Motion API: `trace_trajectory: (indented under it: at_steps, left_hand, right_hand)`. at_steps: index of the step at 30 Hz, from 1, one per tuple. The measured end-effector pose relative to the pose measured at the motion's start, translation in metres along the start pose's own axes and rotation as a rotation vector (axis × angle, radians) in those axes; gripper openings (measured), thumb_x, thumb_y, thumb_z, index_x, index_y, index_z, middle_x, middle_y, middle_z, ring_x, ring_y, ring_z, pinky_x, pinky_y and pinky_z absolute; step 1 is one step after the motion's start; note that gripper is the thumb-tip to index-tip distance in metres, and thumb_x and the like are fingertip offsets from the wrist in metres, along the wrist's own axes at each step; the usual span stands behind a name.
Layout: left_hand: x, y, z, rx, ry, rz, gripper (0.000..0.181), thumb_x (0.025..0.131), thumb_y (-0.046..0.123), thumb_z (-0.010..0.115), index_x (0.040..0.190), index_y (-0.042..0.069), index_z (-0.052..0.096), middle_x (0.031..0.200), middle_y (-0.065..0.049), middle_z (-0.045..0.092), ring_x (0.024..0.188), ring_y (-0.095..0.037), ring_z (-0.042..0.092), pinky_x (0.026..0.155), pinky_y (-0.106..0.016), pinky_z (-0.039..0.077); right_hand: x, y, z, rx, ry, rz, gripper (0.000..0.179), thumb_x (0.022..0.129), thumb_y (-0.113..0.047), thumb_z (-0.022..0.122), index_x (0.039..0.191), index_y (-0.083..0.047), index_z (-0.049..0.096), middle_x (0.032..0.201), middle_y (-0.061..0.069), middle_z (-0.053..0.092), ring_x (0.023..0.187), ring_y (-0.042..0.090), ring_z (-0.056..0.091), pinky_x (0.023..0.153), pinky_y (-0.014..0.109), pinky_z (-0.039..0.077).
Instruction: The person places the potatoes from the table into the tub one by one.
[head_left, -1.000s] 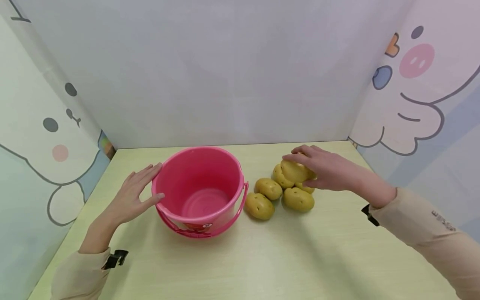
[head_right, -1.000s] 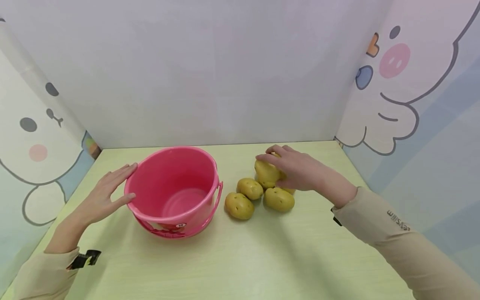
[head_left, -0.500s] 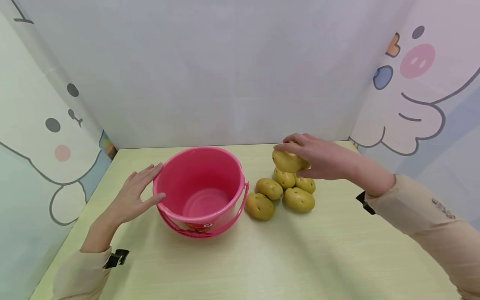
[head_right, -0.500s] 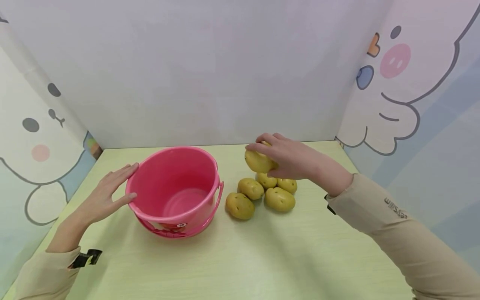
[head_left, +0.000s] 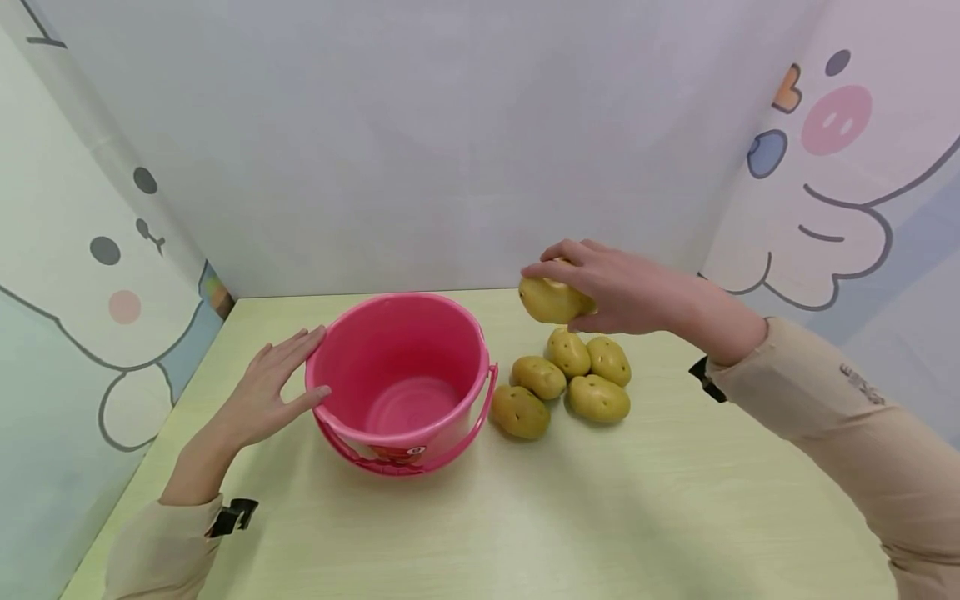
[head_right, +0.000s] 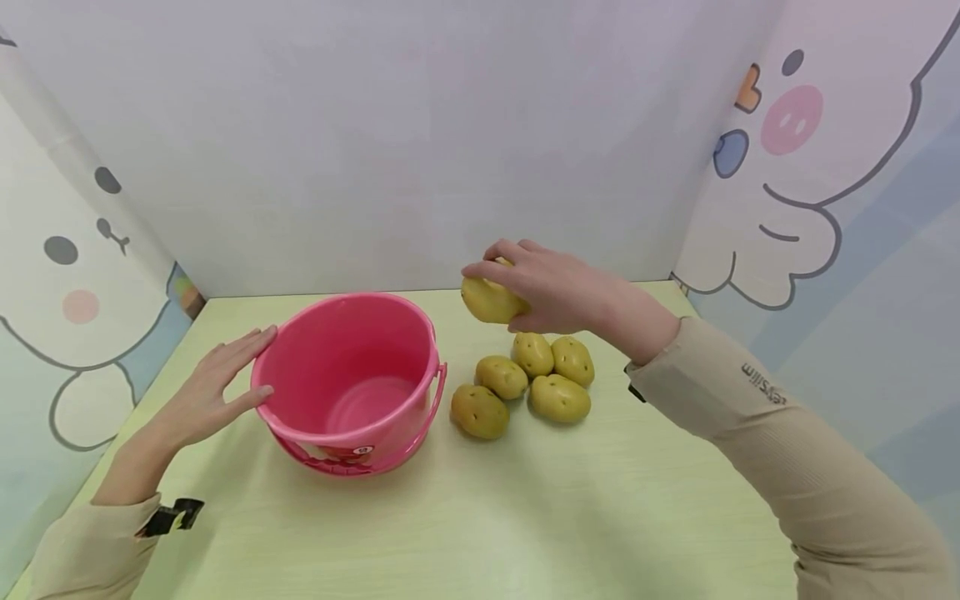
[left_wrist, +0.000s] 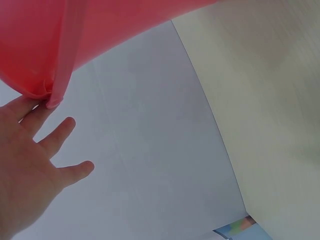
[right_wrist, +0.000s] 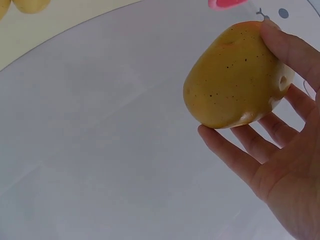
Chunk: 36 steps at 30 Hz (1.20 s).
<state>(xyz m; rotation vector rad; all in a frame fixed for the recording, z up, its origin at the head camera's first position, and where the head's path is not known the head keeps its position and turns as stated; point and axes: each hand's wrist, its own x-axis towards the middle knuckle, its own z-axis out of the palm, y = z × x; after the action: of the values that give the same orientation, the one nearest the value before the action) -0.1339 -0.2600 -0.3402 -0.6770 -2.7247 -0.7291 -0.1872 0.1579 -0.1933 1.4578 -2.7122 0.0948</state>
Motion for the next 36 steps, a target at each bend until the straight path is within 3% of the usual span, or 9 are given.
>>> trace_trajectory:
  at_steps: [9,21,36]
  left_hand:
    - [0.001,0.001,0.001,0.000,0.001,0.001,0.071,0.079,0.032,0.061,0.138,0.009,0.028,0.135,-0.018,0.032,0.124,-0.036,0.023,0.097,-0.060,0.008]
    - [0.000,0.001,0.002,0.007,0.009,0.005,0.071,0.079,0.032,0.062,0.138,0.009,0.029,0.134,-0.018,0.033,0.123,-0.037,0.024,0.096,-0.060,0.008]
    - [0.000,0.001,0.002,0.000,0.013,0.001,0.072,0.079,0.033,0.061,0.138,0.009,0.029,0.135,-0.017,0.034,0.124,-0.035,0.023,0.096,-0.060,0.009]
  right_hand:
    - [0.019,-0.006,-0.012,0.004,0.002,-0.023,0.065,0.071,-0.013,0.074,0.128,-0.013,0.042,0.120,0.009,0.043,0.102,0.026,0.043,0.079,0.038,0.043]
    - [0.051,-0.021,-0.017,0.019,-0.062,-0.033,0.066,0.072,-0.017,0.073,0.130,-0.017,0.041,0.122,0.004,0.041,0.107,0.020,0.039,0.083,0.033,0.041]
    - [0.095,-0.046,-0.012,0.068,-0.121,-0.062,0.066,0.072,-0.021,0.072,0.130,-0.018,0.042,0.120,0.001,0.041,0.107,0.014,0.037,0.077,0.024,0.042]
